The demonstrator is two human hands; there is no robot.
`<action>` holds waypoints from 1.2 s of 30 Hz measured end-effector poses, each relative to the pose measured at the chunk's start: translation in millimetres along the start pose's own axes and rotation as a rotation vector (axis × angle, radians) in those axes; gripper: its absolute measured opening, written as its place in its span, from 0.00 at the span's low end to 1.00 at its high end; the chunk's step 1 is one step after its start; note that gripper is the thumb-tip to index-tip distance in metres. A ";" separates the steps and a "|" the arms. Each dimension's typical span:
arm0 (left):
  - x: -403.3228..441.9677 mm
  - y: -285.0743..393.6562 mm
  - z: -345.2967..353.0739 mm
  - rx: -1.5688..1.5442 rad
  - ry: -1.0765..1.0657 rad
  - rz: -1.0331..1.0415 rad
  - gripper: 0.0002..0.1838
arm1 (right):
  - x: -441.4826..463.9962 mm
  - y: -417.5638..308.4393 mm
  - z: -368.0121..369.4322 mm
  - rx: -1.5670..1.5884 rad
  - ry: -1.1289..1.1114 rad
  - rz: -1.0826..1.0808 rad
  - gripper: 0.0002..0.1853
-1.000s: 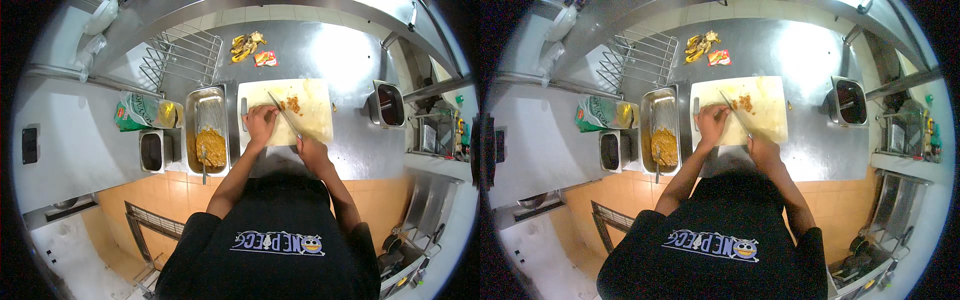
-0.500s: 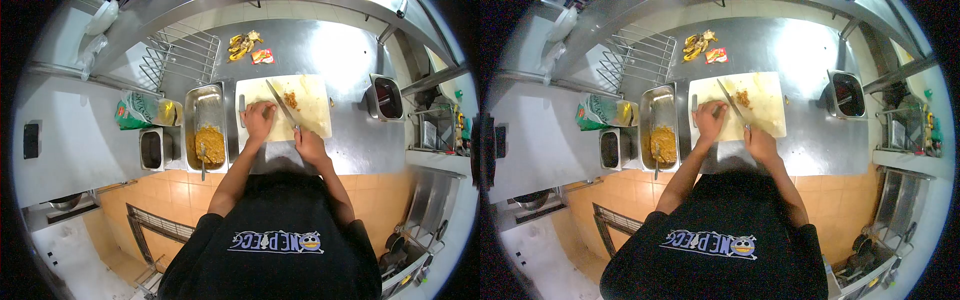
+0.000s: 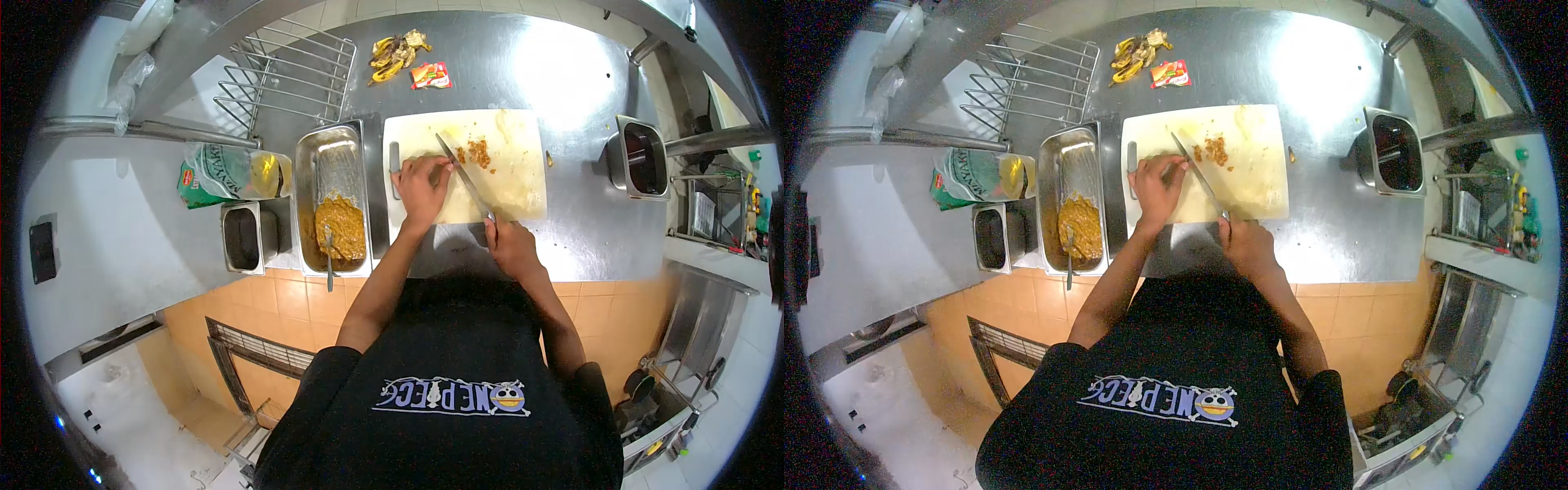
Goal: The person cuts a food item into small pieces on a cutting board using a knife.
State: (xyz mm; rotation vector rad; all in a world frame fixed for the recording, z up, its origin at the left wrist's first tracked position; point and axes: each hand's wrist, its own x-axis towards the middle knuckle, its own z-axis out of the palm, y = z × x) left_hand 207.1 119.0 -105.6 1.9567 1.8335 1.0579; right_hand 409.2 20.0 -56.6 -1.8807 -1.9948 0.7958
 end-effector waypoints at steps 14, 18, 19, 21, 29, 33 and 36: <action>0.3 2.6 -3.3 0.047 -0.064 -0.037 0.11 | -0.8 18.6 15.9 -0.081 -0.004 0.052 0.19; 1.3 6.4 -7.5 0.037 -0.097 -0.062 0.10 | -1.4 8.4 10.1 -0.080 0.037 0.027 0.16; 1.8 6.4 -7.1 0.031 -0.087 -0.055 0.10 | -0.8 6.9 7.8 -0.085 0.047 0.018 0.12; 2.4 6.0 -6.6 0.027 -0.077 -0.047 0.09 | 0.2 6.5 5.2 -0.096 0.046 0.018 0.13; 2.0 6.0 -6.9 0.023 -0.072 -0.029 0.09 | 1.4 4.7 1.3 -0.056 0.002 0.058 0.16; -0.2 3.4 -5.4 -0.033 -0.033 -0.045 0.09 | 2.3 3.5 0.0 -0.028 -0.046 0.087 0.16; 0.2 5.7 -7.0 -0.021 -0.071 -0.051 0.09 | 1.9 6.9 0.3 -0.030 -0.067 0.088 0.19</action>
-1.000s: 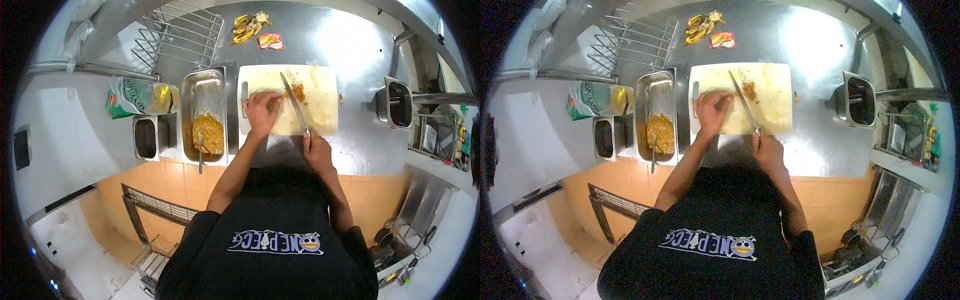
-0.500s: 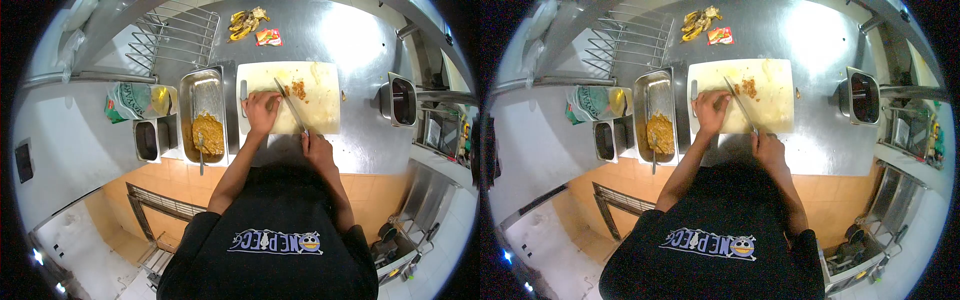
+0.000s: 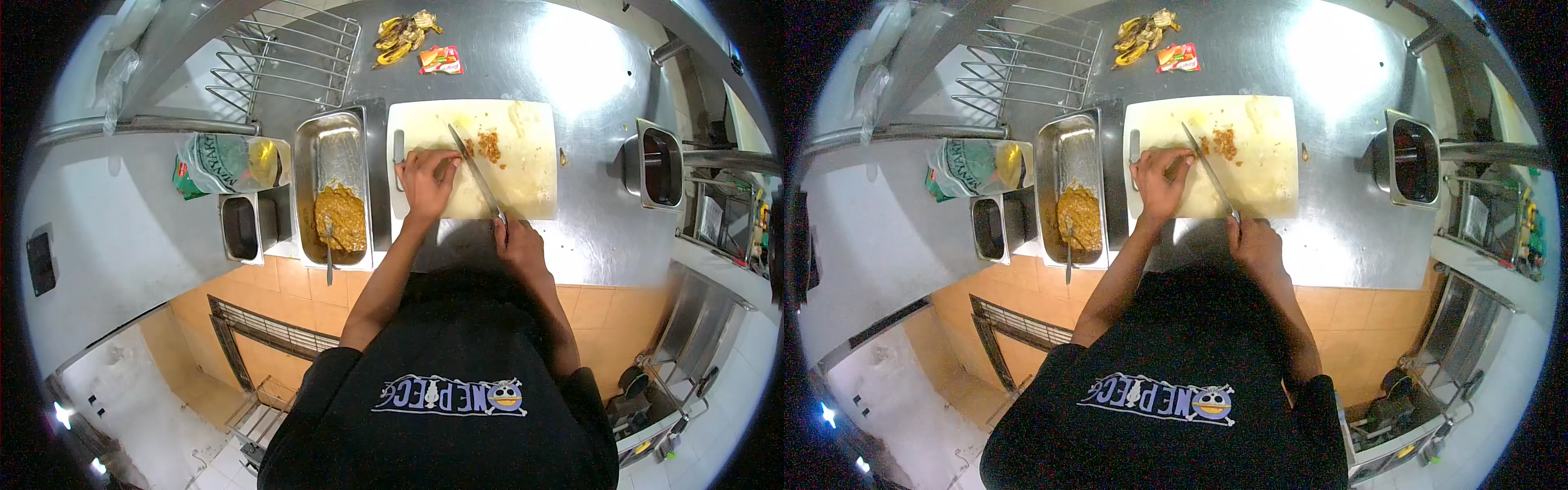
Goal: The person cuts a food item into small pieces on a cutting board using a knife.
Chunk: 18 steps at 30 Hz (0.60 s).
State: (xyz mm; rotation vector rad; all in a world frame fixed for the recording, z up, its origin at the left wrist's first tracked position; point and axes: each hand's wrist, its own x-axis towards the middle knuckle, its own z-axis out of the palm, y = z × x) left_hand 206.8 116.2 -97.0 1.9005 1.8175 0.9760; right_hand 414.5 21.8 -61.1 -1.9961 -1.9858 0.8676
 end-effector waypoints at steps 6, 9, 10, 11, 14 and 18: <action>0.9 2.4 -1.3 -0.004 0.009 -0.004 0.08 | 0.7 1.9 1.3 -0.002 -0.015 -0.006 0.22; 0.8 1.4 0.5 0.001 0.018 0.001 0.08 | 0.8 2.5 2.5 0.000 -0.035 0.010 0.22; 0.6 1.1 0.8 0.004 0.032 0.017 0.08 | 0.4 2.5 1.8 0.010 -0.036 0.008 0.22; 0.3 0.7 1.3 0.008 0.045 0.032 0.08 | -0.2 2.7 0.9 0.009 -0.038 0.010 0.22; 0.4 -0.5 1.8 0.016 0.031 0.013 0.08 | -0.4 -5.1 -6.8 0.064 -0.063 0.018 0.16; 1.3 -2.5 3.4 0.026 0.034 0.029 0.07 | 2.7 -6.9 -7.8 0.086 -0.097 0.040 0.17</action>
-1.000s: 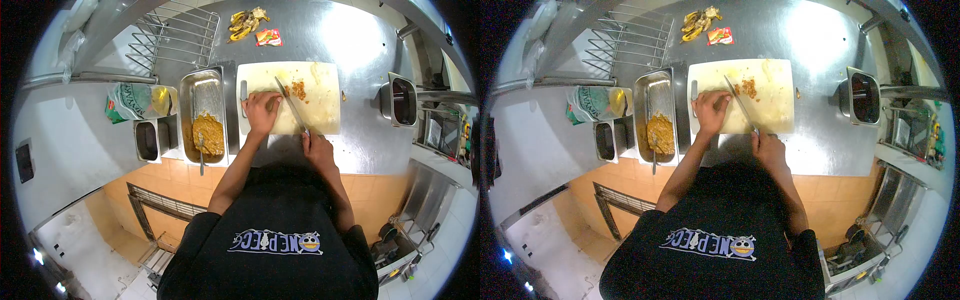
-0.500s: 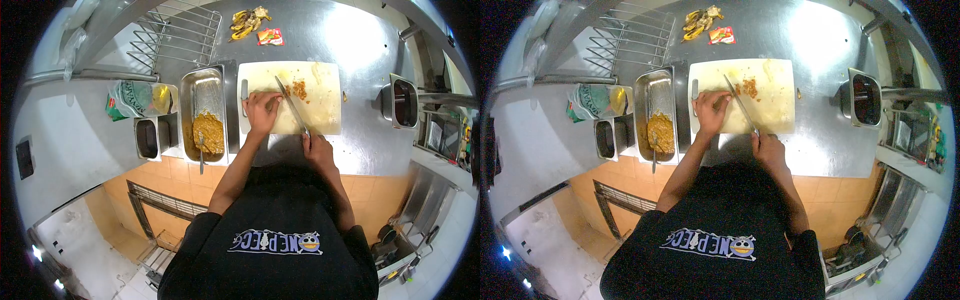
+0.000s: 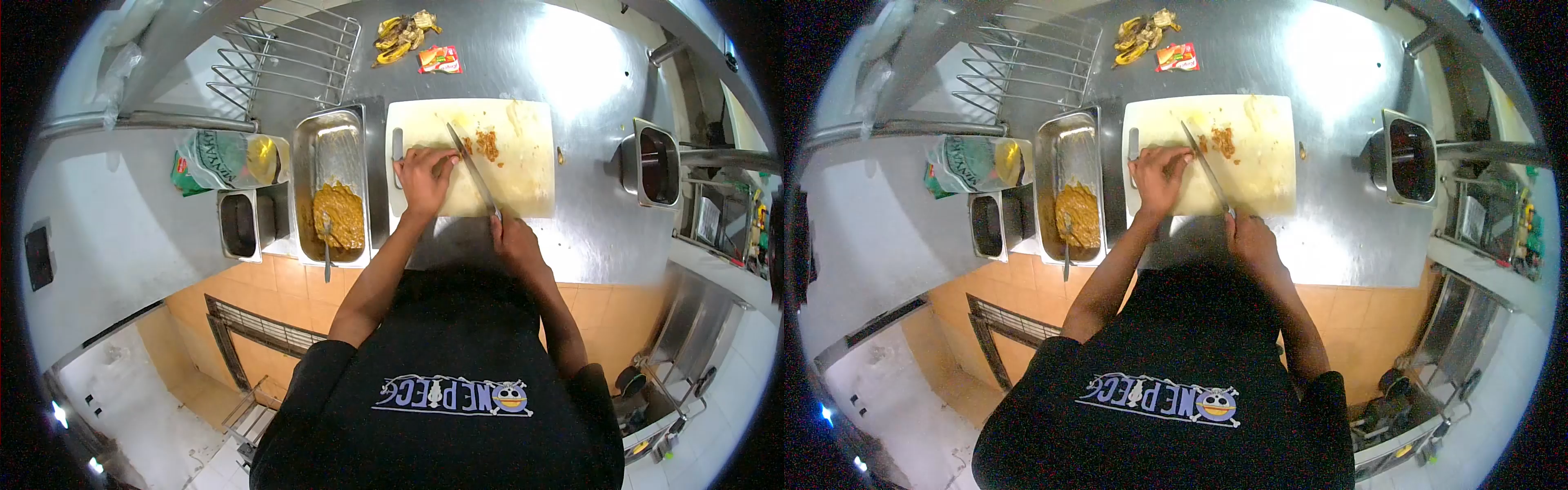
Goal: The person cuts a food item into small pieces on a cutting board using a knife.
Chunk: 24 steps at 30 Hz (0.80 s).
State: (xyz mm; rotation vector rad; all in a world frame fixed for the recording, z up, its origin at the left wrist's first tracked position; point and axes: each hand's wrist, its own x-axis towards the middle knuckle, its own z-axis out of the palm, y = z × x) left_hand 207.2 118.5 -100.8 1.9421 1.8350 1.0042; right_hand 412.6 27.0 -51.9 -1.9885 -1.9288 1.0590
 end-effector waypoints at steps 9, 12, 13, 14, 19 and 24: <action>-0.7 3.8 -2.1 0.036 -0.035 0.051 0.08 | 24.2 -8.8 10.7 -0.078 0.194 -0.117 0.19; -0.7 1.8 -1.8 0.037 -0.038 0.048 0.08 | 34.0 -11.0 9.3 -0.077 0.174 -0.076 0.19; -2.3 0.8 -2.7 0.057 -0.029 0.076 0.10 | 34.5 -9.7 10.1 -0.060 0.192 -0.082 0.20; -3.7 -0.3 -2.9 0.075 -0.020 0.101 0.11 | 33.2 -6.9 10.0 -0.059 0.195 -0.082 0.20; -3.5 -1.5 1.8 0.065 0.008 0.096 0.11 | 14.1 7.1 0.4 0.049 0.237 -0.070 0.20; -4.3 -6.3 6.4 0.055 0.029 0.088 0.12 | -1.4 7.7 -1.3 0.011 0.137 -0.036 0.20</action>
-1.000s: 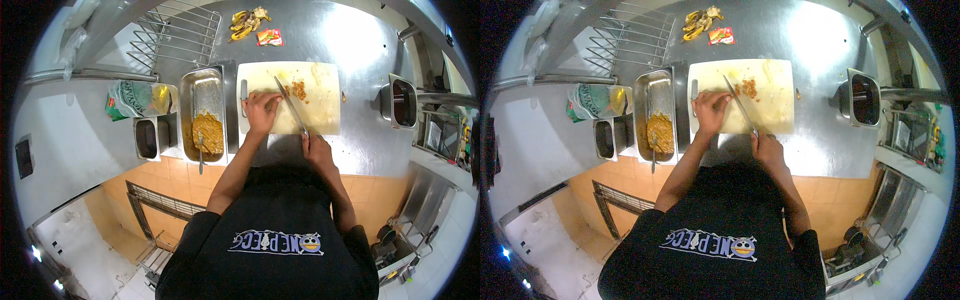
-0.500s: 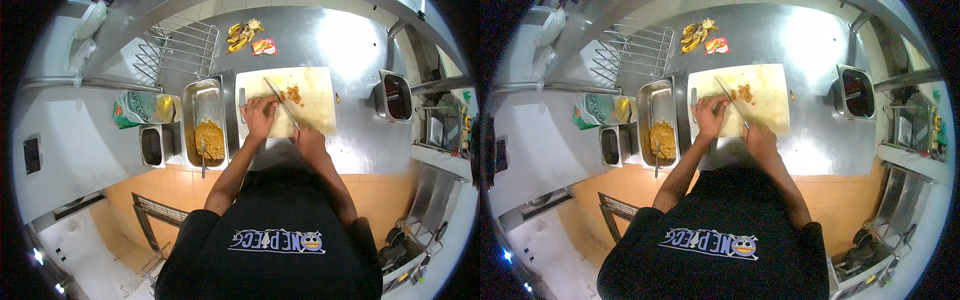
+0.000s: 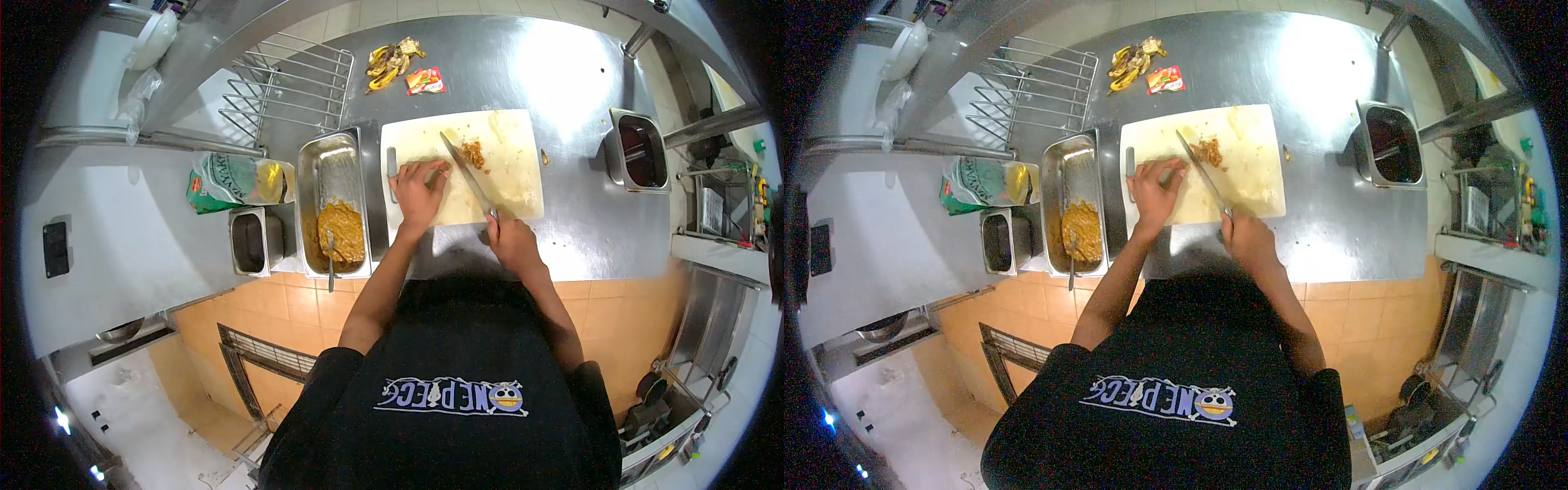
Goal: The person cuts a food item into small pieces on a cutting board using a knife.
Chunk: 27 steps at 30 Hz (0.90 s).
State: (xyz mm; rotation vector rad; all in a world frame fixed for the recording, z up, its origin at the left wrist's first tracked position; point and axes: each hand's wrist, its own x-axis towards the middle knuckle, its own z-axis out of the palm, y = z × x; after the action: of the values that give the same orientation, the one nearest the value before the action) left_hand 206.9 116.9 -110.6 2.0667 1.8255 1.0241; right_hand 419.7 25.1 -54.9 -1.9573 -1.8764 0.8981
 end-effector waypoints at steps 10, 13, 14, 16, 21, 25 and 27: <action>-0.1 1.4 -0.7 -0.006 0.024 0.008 0.12 | -4.3 -2.8 3.3 -0.042 -0.034 -0.034 0.20; 0.3 4.5 -3.4 -0.003 0.017 0.008 0.12 | -6.0 -1.7 5.6 -0.065 0.012 -0.045 0.20; 0.0 6.1 -4.8 0.008 0.013 0.009 0.12 | -5.9 -0.7 6.4 -0.067 0.007 -0.043 0.20; -0.2 5.7 -4.2 0.003 -0.007 -0.006 0.11 | -5.2 2.3 7.8 -0.076 0.005 -0.064 0.20; 2.3 7.0 -5.9 -0.015 -0.012 -0.004 0.10 | -5.6 5.0 13.3 -0.039 0.033 -0.103 0.20; 3.8 8.8 -8.1 -0.015 -0.051 -0.009 0.09 | -2.6 5.6 14.5 -0.047 -0.036 -0.045 0.21; 3.0 8.2 -9.9 -0.015 -0.047 -0.007 0.09 | -2.5 4.2 10.7 -0.043 -0.061 -0.040 0.21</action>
State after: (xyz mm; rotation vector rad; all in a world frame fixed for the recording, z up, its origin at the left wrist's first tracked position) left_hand 207.4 115.1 -97.5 2.0559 1.7958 0.9764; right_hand 416.6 19.9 -65.0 -1.9295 -1.9774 0.9235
